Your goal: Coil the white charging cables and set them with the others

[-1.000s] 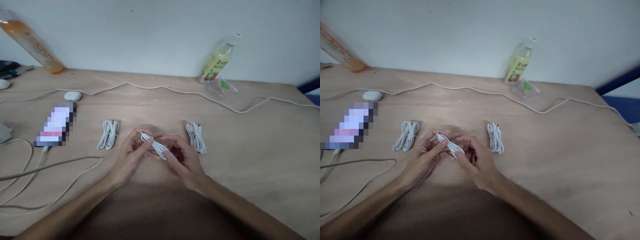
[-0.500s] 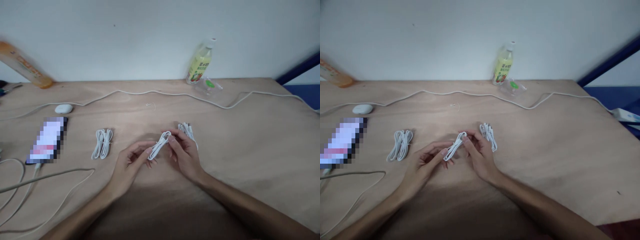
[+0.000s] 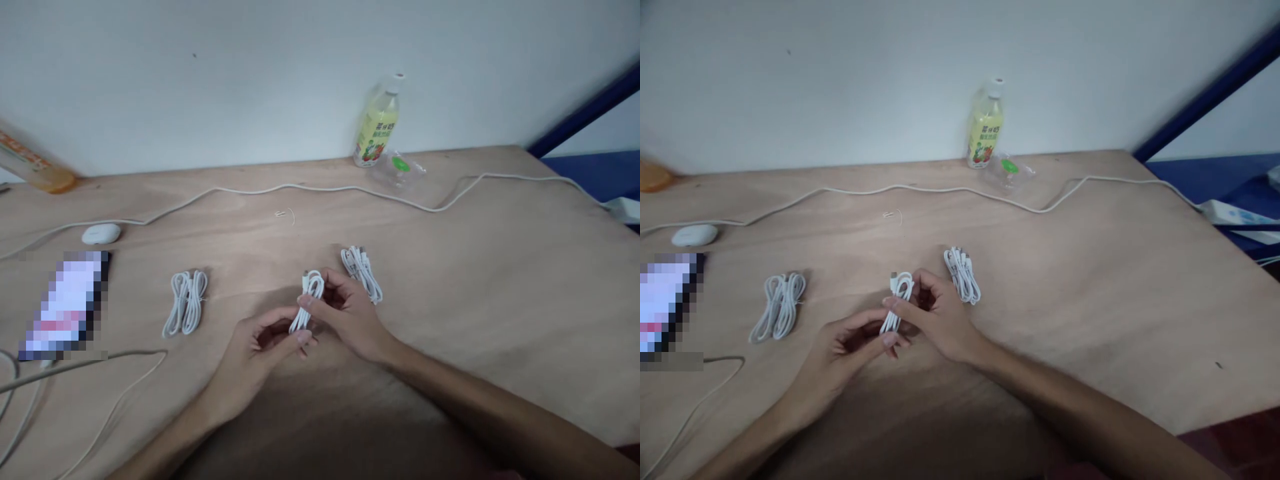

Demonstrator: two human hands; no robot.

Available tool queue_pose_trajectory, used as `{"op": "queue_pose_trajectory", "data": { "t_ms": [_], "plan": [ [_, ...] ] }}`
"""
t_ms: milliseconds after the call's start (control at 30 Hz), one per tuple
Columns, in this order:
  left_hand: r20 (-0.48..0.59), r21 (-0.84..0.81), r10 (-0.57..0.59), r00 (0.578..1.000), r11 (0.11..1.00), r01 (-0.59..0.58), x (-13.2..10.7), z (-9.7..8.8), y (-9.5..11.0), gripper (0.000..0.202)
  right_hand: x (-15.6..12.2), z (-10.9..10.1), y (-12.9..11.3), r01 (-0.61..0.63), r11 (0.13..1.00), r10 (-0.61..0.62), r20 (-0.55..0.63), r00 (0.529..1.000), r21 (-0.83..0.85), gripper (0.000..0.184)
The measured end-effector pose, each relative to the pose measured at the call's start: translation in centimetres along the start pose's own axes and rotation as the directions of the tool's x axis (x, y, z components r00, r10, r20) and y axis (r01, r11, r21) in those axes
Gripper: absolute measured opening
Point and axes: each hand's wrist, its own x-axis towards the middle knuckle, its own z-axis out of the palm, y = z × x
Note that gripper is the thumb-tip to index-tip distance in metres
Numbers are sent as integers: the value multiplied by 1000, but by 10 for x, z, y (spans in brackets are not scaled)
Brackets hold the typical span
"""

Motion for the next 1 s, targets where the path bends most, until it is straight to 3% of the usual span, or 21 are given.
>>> {"op": "queue_pose_trajectory", "data": {
  "t_ms": [233, 400, 567, 733, 1000],
  "plan": [
    [43, -82, -25, 999, 996, 28, 2, -5, -4, 22, 5, -4, -2, -92, 977, 58, 175, 983, 191, 39],
    [80, -135, -23, 997, 990, 34, 1, -4, -5, 27, 5, -6, -2, -128, 980, 102, 164, 981, 153, 40],
    [-19, -9, 55, 998, 998, -55, -1, 3, -6, 21, 4, -5, -4, -75, 997, 74, 91, 993, 4, 40],
    [14, 44, 47, 999, 998, -48, 1, 3, -7, 15, 5, -3, -5, -57, 998, 58, 55, 997, -24, 44],
    [90, -49, -8, 996, 999, 13, 0, -2, -4, 25, 2, -3, -12, -149, 989, 139, 239, 961, 25, 49]
  ]
}}
